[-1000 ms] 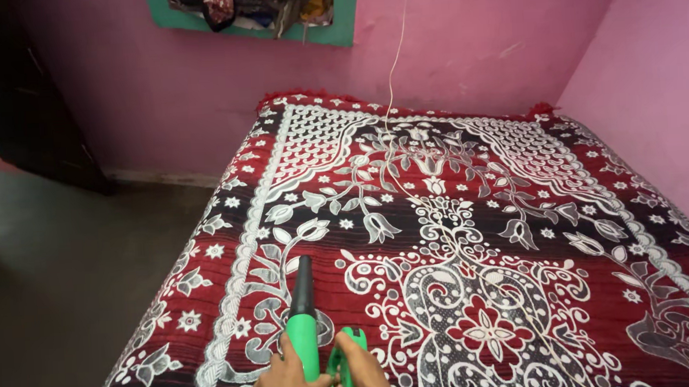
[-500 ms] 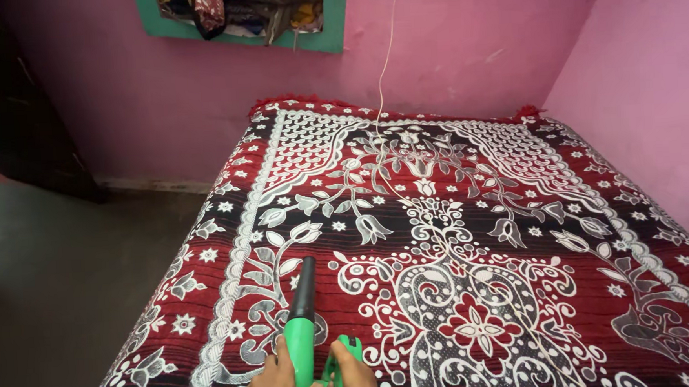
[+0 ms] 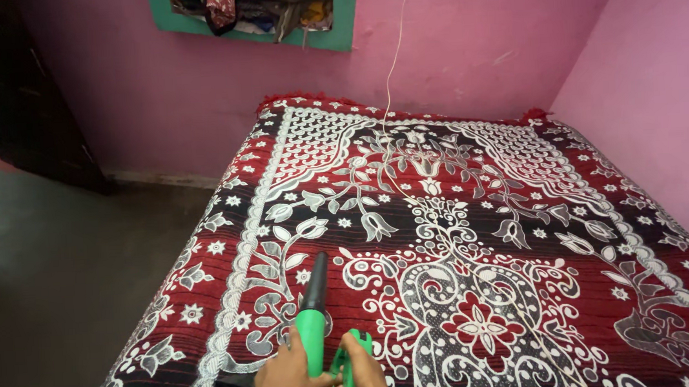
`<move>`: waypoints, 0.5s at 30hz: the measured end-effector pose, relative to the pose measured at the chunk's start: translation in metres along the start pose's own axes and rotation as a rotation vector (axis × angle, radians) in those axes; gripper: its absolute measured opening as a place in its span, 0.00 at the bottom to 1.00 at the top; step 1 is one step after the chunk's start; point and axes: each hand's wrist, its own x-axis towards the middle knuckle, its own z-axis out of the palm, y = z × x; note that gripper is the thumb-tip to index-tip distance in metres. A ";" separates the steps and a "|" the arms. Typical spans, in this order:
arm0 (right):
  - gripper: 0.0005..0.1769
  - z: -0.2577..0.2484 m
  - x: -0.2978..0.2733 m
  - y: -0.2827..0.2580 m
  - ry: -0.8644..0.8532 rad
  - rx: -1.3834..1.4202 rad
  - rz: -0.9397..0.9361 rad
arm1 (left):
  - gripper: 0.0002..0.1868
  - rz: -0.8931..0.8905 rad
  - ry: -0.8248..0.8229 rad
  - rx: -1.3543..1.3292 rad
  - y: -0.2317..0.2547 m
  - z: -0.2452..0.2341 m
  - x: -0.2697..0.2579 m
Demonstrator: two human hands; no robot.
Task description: The person uses a green handheld steam iron to press a patterned bedspread. They move the iron across the fabric, briefly unplug and replug the device, and continue ironing different sections of the bedspread.
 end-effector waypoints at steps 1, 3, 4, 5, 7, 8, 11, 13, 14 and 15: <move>0.33 -0.002 0.000 0.000 0.002 0.015 0.022 | 0.74 -0.001 -0.008 0.006 0.003 -0.003 -0.002; 0.32 -0.011 0.000 -0.006 0.014 0.047 0.058 | 0.74 0.007 -0.024 0.013 0.015 -0.007 -0.003; 0.29 -0.016 0.000 -0.007 0.001 0.054 0.038 | 0.74 0.017 -0.021 0.015 0.020 -0.008 -0.005; 0.27 -0.021 0.000 -0.007 -0.011 0.061 0.018 | 0.73 0.028 -0.019 0.017 0.026 -0.008 -0.006; 0.25 -0.027 -0.003 -0.007 -0.036 0.071 -0.010 | 0.73 0.020 -0.042 0.025 0.033 -0.010 -0.010; 0.25 -0.031 -0.004 -0.009 -0.044 0.073 -0.020 | 0.74 0.006 -0.067 0.029 0.039 -0.011 -0.011; 0.27 -0.043 -0.012 -0.017 -0.047 0.075 -0.032 | 0.74 0.015 -0.069 0.031 0.053 -0.010 -0.013; 0.27 -0.050 -0.018 -0.024 -0.036 0.047 -0.040 | 0.73 0.042 -0.040 0.028 0.060 -0.008 -0.015; 0.28 -0.053 -0.023 -0.026 -0.028 0.023 -0.045 | 0.72 0.059 -0.024 0.027 0.062 -0.006 -0.016; 0.28 -0.054 -0.027 -0.027 -0.019 -0.002 -0.049 | 0.71 0.075 -0.009 0.027 0.063 -0.005 -0.017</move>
